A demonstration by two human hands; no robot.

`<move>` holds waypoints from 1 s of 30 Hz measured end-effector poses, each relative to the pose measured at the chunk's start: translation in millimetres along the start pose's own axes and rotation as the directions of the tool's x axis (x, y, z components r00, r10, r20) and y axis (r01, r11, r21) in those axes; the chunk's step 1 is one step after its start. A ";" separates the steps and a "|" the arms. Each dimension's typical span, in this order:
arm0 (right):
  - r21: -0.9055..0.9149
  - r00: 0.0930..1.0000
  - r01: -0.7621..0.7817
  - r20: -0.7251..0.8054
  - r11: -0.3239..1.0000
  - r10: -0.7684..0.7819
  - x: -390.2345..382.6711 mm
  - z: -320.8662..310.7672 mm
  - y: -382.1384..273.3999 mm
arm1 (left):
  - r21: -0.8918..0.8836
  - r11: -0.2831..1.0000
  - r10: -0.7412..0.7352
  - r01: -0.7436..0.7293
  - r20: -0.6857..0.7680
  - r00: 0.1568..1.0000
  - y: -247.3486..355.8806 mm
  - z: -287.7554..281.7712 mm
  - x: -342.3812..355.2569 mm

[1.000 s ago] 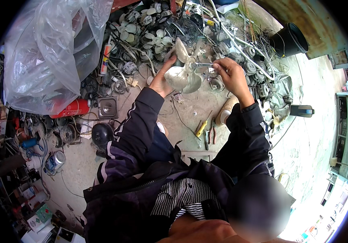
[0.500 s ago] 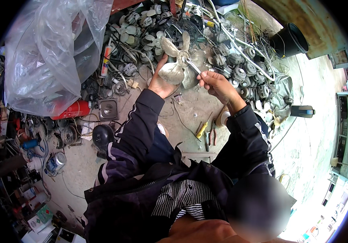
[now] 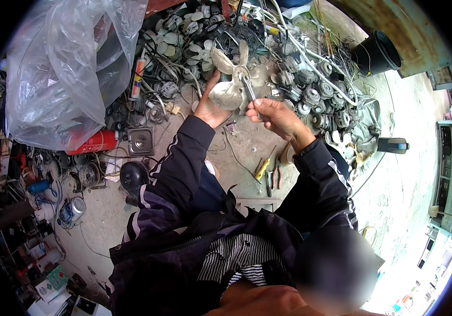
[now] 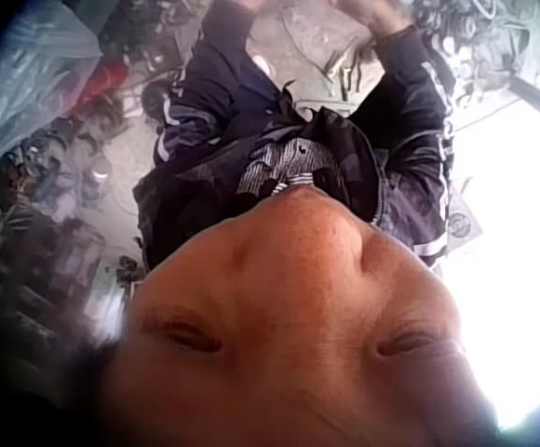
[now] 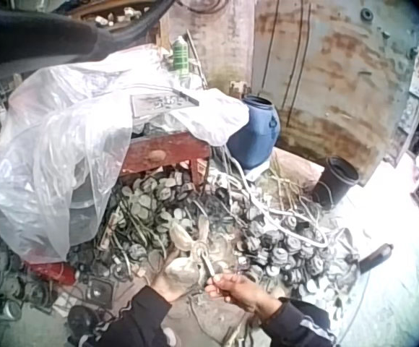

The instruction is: The person sits on the floor in a cluttered workshop and uses pliers to strip wires from a fan motor. They then pick up a white electrical switch and use a screwdriver to adjust the internal screws and terminals.

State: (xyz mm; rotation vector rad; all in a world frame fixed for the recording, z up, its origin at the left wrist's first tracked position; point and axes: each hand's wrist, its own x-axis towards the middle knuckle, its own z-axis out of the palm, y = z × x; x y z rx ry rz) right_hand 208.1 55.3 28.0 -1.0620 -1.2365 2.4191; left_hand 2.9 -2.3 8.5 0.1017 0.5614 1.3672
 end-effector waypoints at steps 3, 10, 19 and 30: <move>-0.141 1.000 0.031 -0.002 0.990 -0.031 0.5 -10.6 -5.1 | -0.064 0.997 -0.034 0.038 0.054 0.998 2.7 -0.2 -0.7; -0.392 0.987 0.117 -0.056 0.913 -0.151 -1.2 -24.8 -16.8 | 0.004 1.000 -0.026 0.026 0.067 0.997 4.1 -6.1 -1.7; -0.747 0.899 0.245 -0.064 0.618 -0.433 0.6 -38.3 -20.5 | 0.085 0.996 -0.010 0.007 0.035 0.999 2.8 -0.5 -3.2; -0.686 0.889 0.220 -0.150 0.693 -0.432 -1.7 -40.0 -17.4 | 0.180 0.983 -0.024 0.033 -0.053 0.998 8.2 -10.5 3.6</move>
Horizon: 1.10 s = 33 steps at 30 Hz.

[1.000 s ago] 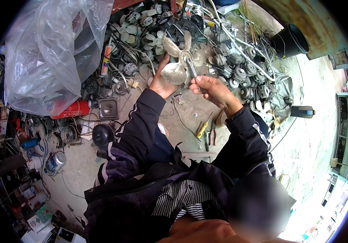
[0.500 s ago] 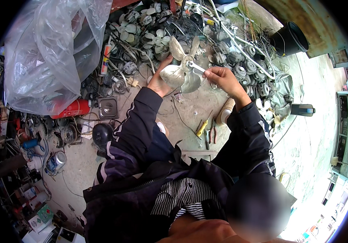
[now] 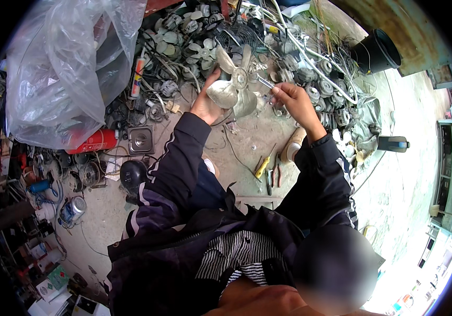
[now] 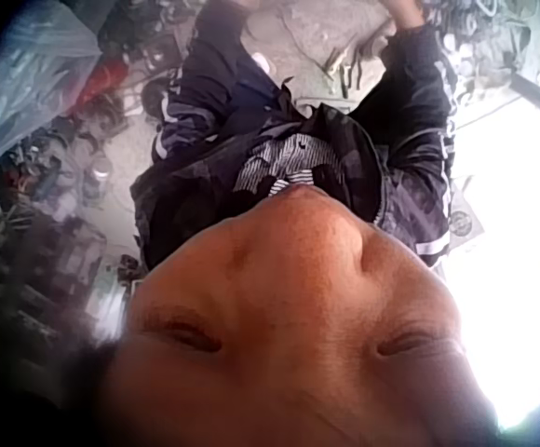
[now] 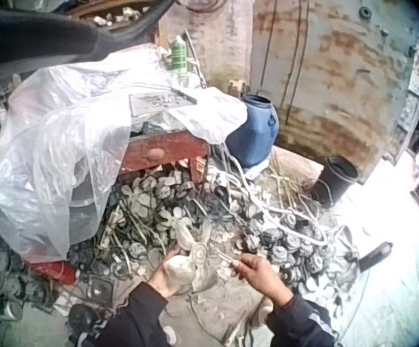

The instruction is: The person sits on the floor in a cluttered workshop and uses pliers to strip wires from a fan motor. They then pick up a white electrical switch and use a screwdriver to adjust the internal screws and terminals.

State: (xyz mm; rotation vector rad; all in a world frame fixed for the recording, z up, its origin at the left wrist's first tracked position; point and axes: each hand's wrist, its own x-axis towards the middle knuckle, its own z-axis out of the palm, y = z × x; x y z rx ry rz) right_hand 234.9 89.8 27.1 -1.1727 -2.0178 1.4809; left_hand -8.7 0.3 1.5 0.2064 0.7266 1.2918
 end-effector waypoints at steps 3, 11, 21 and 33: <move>0.349 0.963 -0.218 0.228 0.911 0.143 -2.7 7.7 -2.3 | -0.035 0.998 -0.054 0.053 -0.013 0.998 0.4 -6.4 2.9; 0.589 0.907 -0.393 0.374 0.706 0.192 -5.5 30.7 -13.2 | -0.102 0.995 0.007 -0.008 -0.003 1.000 -3.3 -0.8 2.5; 0.729 0.839 -0.531 0.522 0.431 0.151 -7.0 37.9 -10.0 | -0.069 0.995 0.075 -0.074 0.015 0.997 -5.2 18.9 -6.8; 0.722 0.869 -0.476 0.476 0.502 0.139 -5.4 38.2 -6.2 | -0.096 0.993 0.067 -0.066 0.015 0.998 -5.4 18.2 -6.4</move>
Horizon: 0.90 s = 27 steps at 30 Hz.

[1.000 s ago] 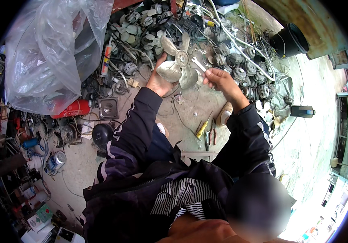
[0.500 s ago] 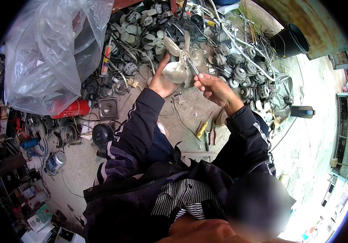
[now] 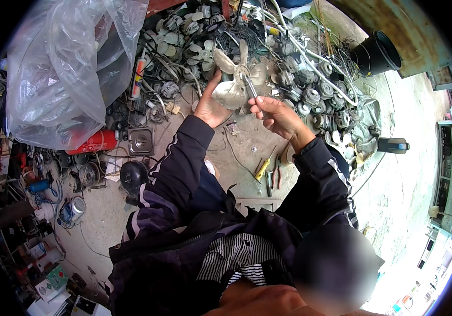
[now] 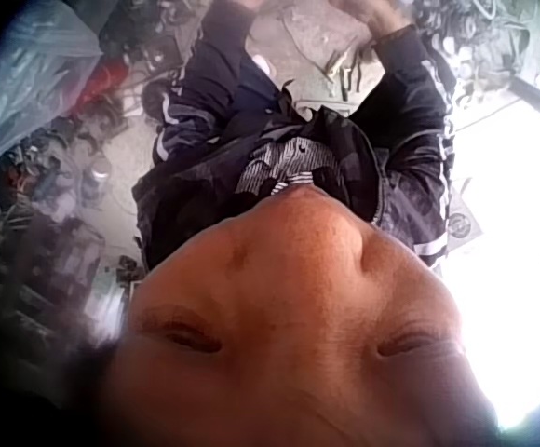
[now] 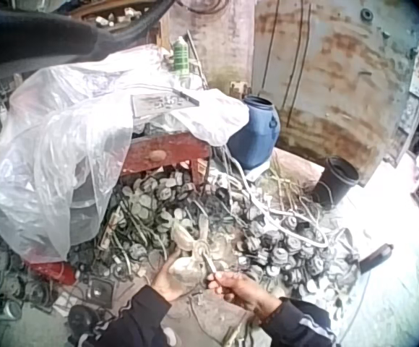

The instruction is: The person sits on the floor in a cluttered workshop and uses pliers to strip wires from a fan motor. They then pick up a white electrical switch and use a screwdriver to adjust the internal screws and terminals.

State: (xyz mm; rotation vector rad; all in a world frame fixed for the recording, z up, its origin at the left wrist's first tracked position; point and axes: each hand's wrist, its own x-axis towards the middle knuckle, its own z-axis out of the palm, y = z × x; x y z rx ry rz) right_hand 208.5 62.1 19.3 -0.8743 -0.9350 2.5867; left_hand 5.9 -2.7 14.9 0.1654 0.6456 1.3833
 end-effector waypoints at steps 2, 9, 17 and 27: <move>-0.019 1.000 -0.011 -0.030 1.000 0.010 -0.7 3.0 -0.9 | -0.006 1.000 -0.010 0.010 0.024 1.000 -0.3 -3.0 1.0; -0.092 0.995 -0.029 -0.098 0.995 0.020 -4.3 15.2 -2.9 | 0.022 0.999 0.039 -0.040 0.052 0.998 -3.0 2.4 -2.1; -0.531 0.989 0.080 -0.062 0.844 -0.132 -7.5 -8.0 -16.3 | 0.020 0.999 0.042 -0.043 0.031 0.999 -1.5 -9.9 -3.1; -0.982 0.774 0.151 0.044 0.117 -0.632 -20.4 -4.2 -31.2 | 0.048 0.999 -0.015 0.017 -0.032 0.999 -2.9 -4.1 -2.8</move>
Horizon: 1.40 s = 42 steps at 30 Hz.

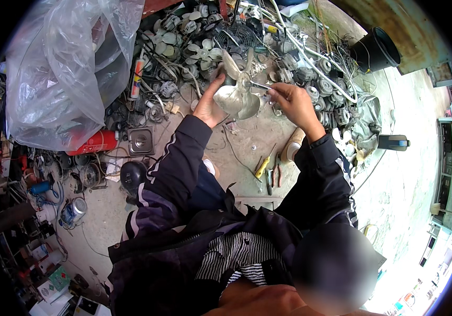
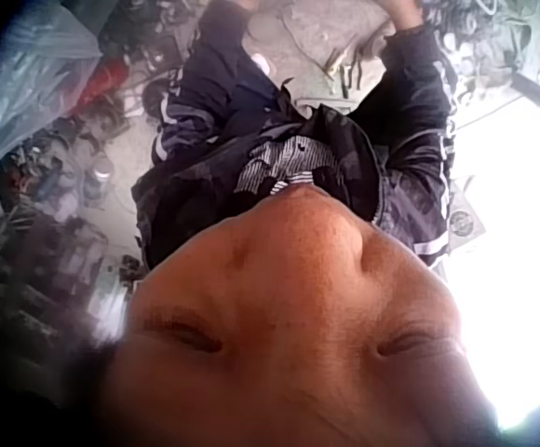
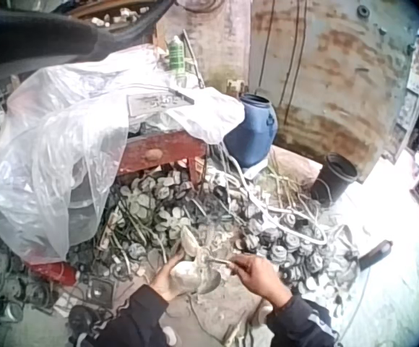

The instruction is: The person sits on the floor in a cluttered workshop and uses pliers to strip wires from a fan motor. They then pick up a white electrical switch and use a screwdriver to adjust the internal screws and terminals.

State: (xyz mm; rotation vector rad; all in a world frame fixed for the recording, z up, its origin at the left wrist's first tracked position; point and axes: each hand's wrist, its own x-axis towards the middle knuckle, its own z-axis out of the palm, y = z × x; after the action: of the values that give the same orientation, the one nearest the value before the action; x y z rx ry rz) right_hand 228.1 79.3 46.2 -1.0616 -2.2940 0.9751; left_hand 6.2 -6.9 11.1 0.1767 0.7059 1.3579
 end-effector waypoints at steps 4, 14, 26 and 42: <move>0.556 0.901 -0.405 0.378 0.725 0.214 -2.0 9.8 11.5 | -0.030 0.999 -0.040 0.039 -0.049 0.998 -0.2 3.3 3.5; 0.739 0.791 -0.612 0.571 0.283 0.219 -2.7 29.1 4.8 | -0.043 0.999 -0.006 0.004 -0.064 0.998 1.0 7.8 0.8; 0.706 0.748 -0.663 0.629 0.249 0.210 -1.3 33.0 -7.1 | -0.074 0.997 0.018 -0.014 0.050 0.999 0.4 7.7 -2.1; 0.744 0.951 -0.253 0.307 0.618 0.020 0.6 -6.3 -7.0 | -0.106 0.989 -0.089 0.099 0.090 0.992 -5.7 -5.0 4.8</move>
State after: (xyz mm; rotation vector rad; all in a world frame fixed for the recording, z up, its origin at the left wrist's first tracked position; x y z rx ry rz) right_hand 228.3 79.2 55.6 -0.7315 -1.6173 2.0417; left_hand 8.4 -5.2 2.5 0.1111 0.5595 1.2877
